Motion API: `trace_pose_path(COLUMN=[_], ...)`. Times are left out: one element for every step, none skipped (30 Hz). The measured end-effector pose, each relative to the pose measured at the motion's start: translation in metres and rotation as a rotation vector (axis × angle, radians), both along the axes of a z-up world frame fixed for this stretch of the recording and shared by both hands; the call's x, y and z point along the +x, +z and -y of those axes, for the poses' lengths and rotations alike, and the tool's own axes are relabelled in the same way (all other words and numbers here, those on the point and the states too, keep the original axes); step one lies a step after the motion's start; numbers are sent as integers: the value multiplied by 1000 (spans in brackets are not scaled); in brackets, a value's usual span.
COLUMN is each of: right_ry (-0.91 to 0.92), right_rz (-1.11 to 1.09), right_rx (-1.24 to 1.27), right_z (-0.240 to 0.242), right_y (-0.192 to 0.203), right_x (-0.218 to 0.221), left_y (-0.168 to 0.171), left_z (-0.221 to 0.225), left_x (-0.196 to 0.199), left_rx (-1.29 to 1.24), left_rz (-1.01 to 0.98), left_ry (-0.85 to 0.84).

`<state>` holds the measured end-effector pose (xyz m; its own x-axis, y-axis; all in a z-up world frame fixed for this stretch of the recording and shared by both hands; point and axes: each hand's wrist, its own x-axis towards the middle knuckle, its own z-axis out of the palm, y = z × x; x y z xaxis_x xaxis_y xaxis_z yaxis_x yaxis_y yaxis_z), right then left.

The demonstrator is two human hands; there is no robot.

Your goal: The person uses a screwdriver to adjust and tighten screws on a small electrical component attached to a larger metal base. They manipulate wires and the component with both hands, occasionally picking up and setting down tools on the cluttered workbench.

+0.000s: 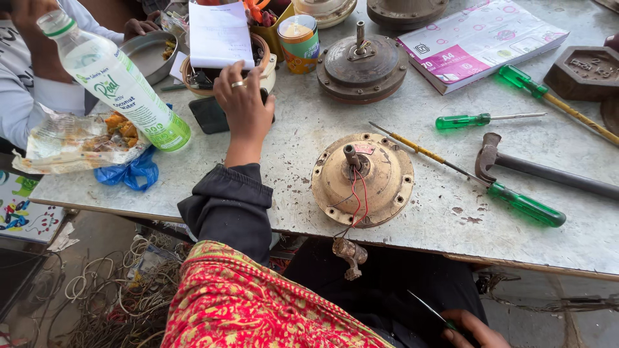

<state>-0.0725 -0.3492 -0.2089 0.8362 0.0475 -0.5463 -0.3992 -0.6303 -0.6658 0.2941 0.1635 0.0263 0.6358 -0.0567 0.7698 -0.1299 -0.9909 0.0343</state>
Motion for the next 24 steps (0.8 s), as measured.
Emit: trace_pose_path(right_ry=[15,28,31,33,35,29,23,18,17,17,17,21,26,30,36,43,50,48,46,44,41,35,29,41], right_rz=[14,26,20,9,-2,6,14,22,25,26,28,36,44,53,50,47,44,66,88,113,82,56,29,42], right_rx=[1,2,-20,-43,-66,-58,-50,-40,-41,-41,-41,-39,-37,-35,-36,-37,-38,-27,-15,-5,-24,-44,-64,-49], right_z=[1,0,0,-1,-1,-2,-2,-3,-4,-4,-5,-4,-4,-4,-3,-2,-2,0,-1,-1,-1,-2,-1,-1], right_y=[0,1,1,2,3,4,5,5,5,5,4,3,1,-1,-2,-4,-5,-6,-7,-8,-8,-8,-8,-8], right_x=[1,0,1,0,-1,-2,-3,-4,-4,-5,-5,-6,-6,-5,-4,-3,-2,-3,-5,-5,-5,-4,-2,-2], left_y=[-2,-5,-7,-9,-11,-10,-9,-7,-4,-1,2,5,7,7,5,1,-7,-18,-29,-37,-44,-48,-51,-53], left_z=[-2,-4,-6,-8,-10,-13,-14,-17,-20,-21,-23,-24,-23,-18,-11,-3,10,23,34,40,42,46,48,49], left_x=[3,5,8,8,7,6,5,3,-1,-6,-11,-17,-22,-24,-26,-26,-24,-23,-21,-19,-16,-9,-5,-2], left_rx=[-8,-6,-4,-2,-27,-51,-75,-88,-101,-114,-150,-188,-225,-226,-225,-226,-160,-98,-18,61,97,132,167,152], left_rz=[26,16,5,-9,-18,-27,-36,-26,-17,-9,-4,3,9,-47,-103,-160,-233,-308,-368,-425,-412,-395,-378,-501], left_ry=[16,47,77,107,87,66,45,18,-8,-34,-51,-67,-84,-111,-137,-162,-111,-56,19,93,160,223,286,318])
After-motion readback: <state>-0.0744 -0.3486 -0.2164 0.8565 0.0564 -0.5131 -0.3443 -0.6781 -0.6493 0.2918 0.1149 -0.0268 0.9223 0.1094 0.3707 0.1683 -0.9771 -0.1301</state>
